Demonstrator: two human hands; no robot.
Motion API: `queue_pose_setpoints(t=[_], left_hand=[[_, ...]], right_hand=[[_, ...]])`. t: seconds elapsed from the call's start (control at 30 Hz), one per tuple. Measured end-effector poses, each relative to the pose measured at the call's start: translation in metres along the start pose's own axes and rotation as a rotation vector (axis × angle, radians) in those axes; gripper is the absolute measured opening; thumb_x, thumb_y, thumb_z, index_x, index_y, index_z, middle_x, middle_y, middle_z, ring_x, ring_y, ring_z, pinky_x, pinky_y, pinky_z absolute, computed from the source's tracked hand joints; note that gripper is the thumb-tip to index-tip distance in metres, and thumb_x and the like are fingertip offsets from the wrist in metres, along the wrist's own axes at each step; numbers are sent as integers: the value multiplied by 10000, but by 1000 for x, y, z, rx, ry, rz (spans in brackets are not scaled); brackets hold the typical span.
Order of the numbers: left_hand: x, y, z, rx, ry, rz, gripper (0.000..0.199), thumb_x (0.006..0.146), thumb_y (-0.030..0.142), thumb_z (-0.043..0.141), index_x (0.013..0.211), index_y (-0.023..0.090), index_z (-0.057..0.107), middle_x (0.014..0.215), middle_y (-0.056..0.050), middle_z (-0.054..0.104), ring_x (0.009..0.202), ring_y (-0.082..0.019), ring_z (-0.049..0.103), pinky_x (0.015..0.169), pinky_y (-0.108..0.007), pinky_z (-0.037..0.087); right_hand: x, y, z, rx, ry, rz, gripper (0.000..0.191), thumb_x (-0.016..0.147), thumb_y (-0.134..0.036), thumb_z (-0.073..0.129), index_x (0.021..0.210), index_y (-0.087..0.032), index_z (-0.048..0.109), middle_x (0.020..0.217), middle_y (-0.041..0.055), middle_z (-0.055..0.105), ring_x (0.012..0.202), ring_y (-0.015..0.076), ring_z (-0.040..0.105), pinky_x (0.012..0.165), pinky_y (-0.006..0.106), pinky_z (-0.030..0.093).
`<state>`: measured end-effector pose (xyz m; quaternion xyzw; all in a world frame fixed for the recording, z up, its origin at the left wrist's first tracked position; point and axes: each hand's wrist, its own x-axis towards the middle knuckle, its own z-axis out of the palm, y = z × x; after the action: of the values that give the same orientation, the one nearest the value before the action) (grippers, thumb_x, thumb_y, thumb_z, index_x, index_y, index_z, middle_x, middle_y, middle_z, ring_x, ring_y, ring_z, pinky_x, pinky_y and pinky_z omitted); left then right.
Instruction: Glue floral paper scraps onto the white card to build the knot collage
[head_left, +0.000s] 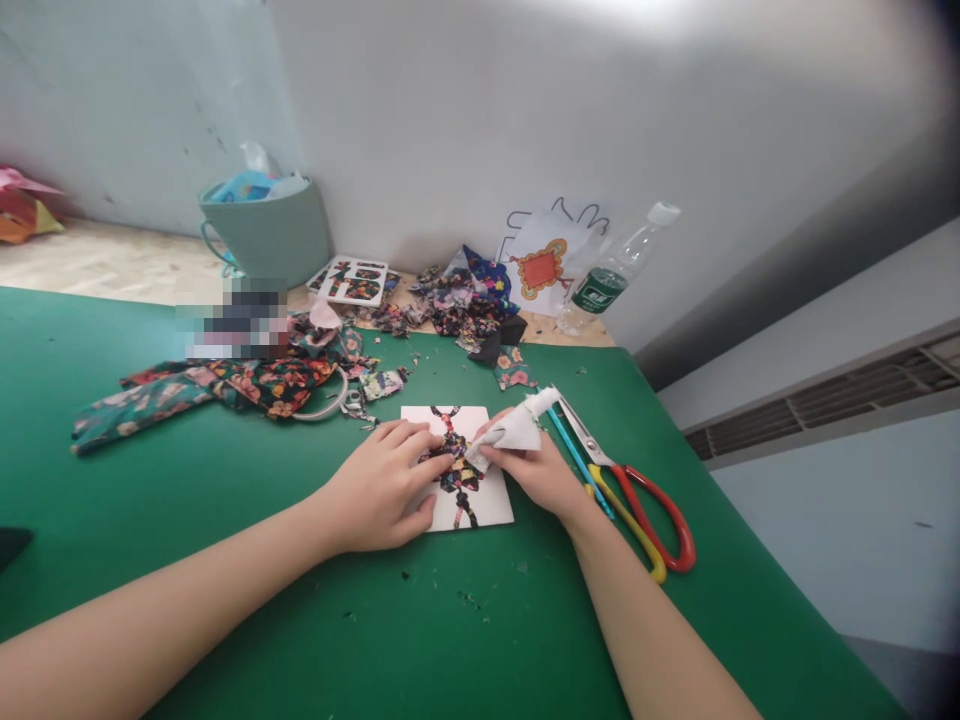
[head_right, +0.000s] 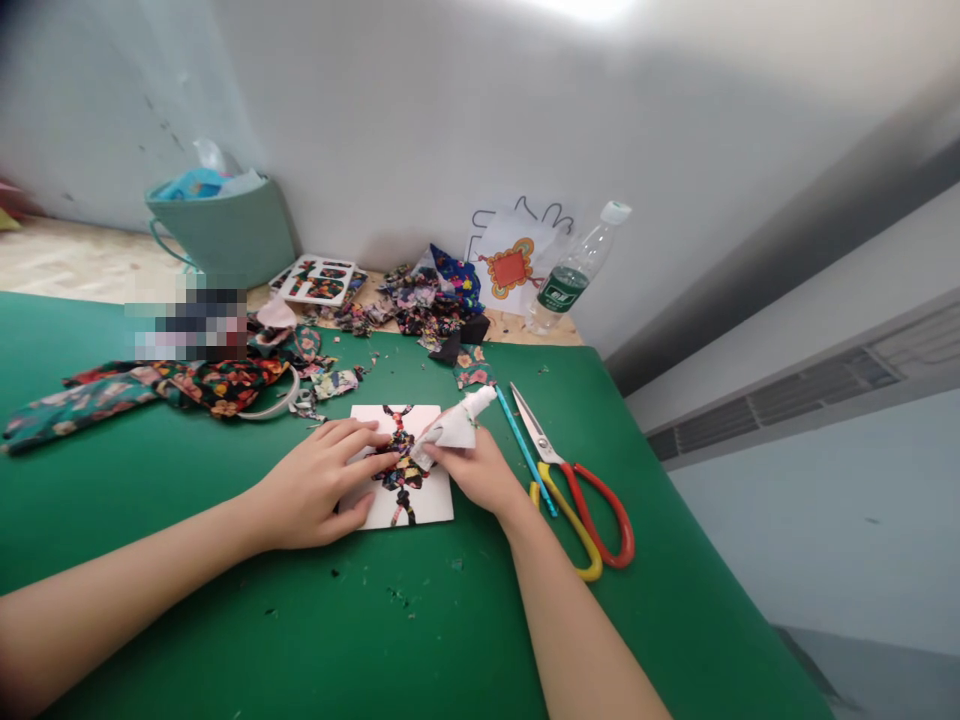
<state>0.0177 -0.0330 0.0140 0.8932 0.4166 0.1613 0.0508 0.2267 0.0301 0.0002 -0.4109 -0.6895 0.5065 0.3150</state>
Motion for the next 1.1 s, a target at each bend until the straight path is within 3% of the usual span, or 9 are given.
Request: queue_pose_setpoints(t=[0.27,0.6,1.1], left_hand=[[0,0,0,-10,8,-1,414,721,256,495,1131,205,511,1108,-101,504,1075,-292,414,901,-465,341],[-2,2,3,-4,0,-76,474,738,289,477,1179,125,421,1145,-138,498,1108,-288,398,902,-438,337],[-1,3,4,-6,4,-66,441,740,285,475,1153,138,434,1142,-121,500,1111,-282,390,909,-430,323]], right_hand=[[-1,-5,-1,-113,-28,-45,125,738,-279,578,822,-186,576,836,37,610,826,190,570,762,324,454],[-5,-5,8,-57,125,-3,141,672,-287,643,731,-177,577,734,37,625,718,195,591,679,312,469],[-5,-3,8,-196,71,-54,147,711,-287,612,787,-179,547,782,48,626,750,200,594,704,319,465]])
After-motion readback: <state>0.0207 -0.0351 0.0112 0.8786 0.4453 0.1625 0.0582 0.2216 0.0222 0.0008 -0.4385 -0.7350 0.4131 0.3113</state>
